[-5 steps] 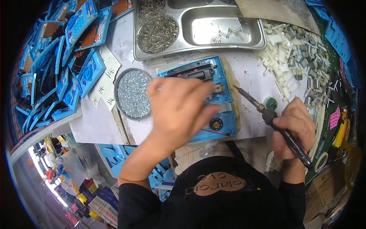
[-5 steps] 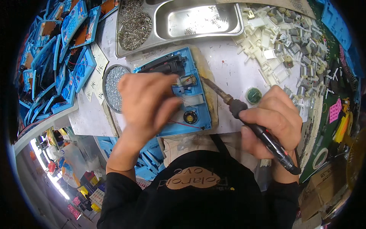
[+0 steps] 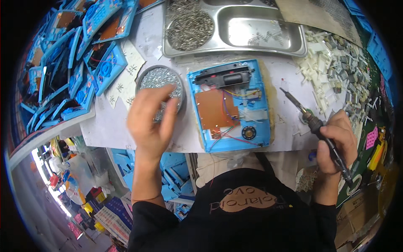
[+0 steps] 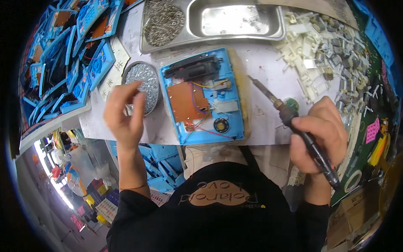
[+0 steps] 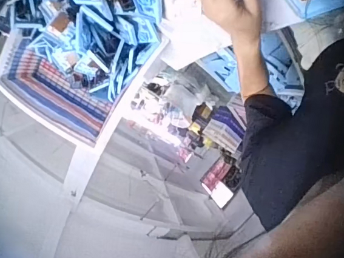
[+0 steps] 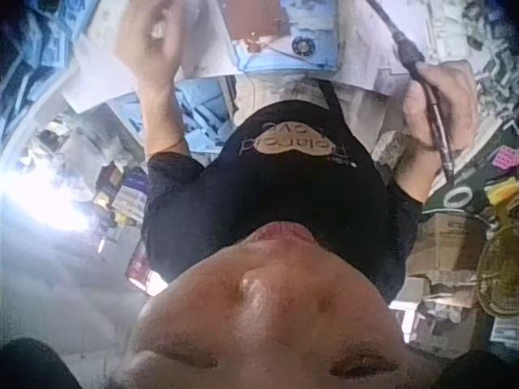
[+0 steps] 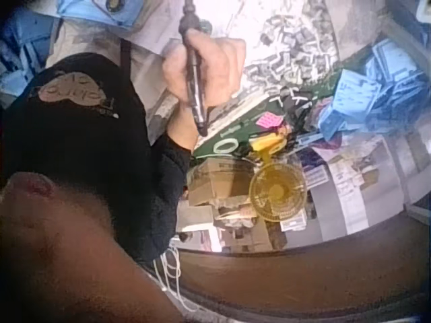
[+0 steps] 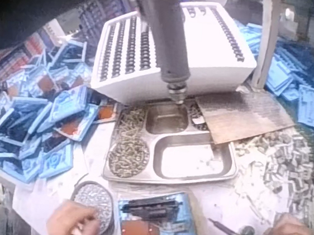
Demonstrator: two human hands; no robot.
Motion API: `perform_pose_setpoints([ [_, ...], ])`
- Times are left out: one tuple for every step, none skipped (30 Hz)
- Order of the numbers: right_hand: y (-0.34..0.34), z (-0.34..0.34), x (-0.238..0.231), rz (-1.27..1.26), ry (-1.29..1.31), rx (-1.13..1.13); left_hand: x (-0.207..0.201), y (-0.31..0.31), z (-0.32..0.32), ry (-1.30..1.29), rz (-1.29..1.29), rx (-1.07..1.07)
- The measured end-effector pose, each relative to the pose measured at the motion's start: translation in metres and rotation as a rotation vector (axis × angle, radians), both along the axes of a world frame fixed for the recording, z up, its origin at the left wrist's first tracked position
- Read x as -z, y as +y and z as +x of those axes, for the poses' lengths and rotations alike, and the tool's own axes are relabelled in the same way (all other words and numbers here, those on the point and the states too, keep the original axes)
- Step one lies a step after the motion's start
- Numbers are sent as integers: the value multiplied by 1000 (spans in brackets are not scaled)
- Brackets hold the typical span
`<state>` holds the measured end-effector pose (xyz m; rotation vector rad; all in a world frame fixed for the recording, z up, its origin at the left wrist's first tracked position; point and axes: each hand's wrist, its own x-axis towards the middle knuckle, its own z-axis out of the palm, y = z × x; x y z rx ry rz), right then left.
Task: Soldering and assembling components into a blue electronic device casing.
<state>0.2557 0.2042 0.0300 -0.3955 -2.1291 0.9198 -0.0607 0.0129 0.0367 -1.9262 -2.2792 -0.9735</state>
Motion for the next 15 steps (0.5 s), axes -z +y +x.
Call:
perform_pose_setpoints([
  [0,-2,0,-11,6,4,2,-6,-4,2,-57,28],
  [0,-6,0,-21,11,1,4,-7,-1,40,-116,123],
  [0,-9,0,-11,2,-21,7,-1,9,8,-83,188],
  [1,-13,-1,-6,3,-41,9,3,14,3,-43,227],
  [0,-16,-3,1,-1,-53,13,9,18,-5,-1,275],
  [-1,-18,-5,7,-5,-64,12,15,22,-4,1,308],
  [-2,-19,-6,7,-8,-69,10,21,25,-4,2,341],
  [-2,-20,-8,10,-11,-72,10,27,27,-3,7,376],
  [-2,-20,-10,12,-14,-75,12,30,26,4,12,409],
  [-2,-18,-11,13,-10,-75,14,31,28,-28,21,399],
  [-1,-17,-10,12,-4,-72,17,33,30,-57,28,392],
  [-1,-16,-10,11,2,-70,21,35,31,-86,36,385],
  [0,-17,-9,7,7,-67,23,36,34,-165,51,347],
  [0,-18,-8,1,12,-61,25,36,37,-244,65,312],
  [-1,-19,-6,-4,17,-56,26,37,39,-323,79,275],
])
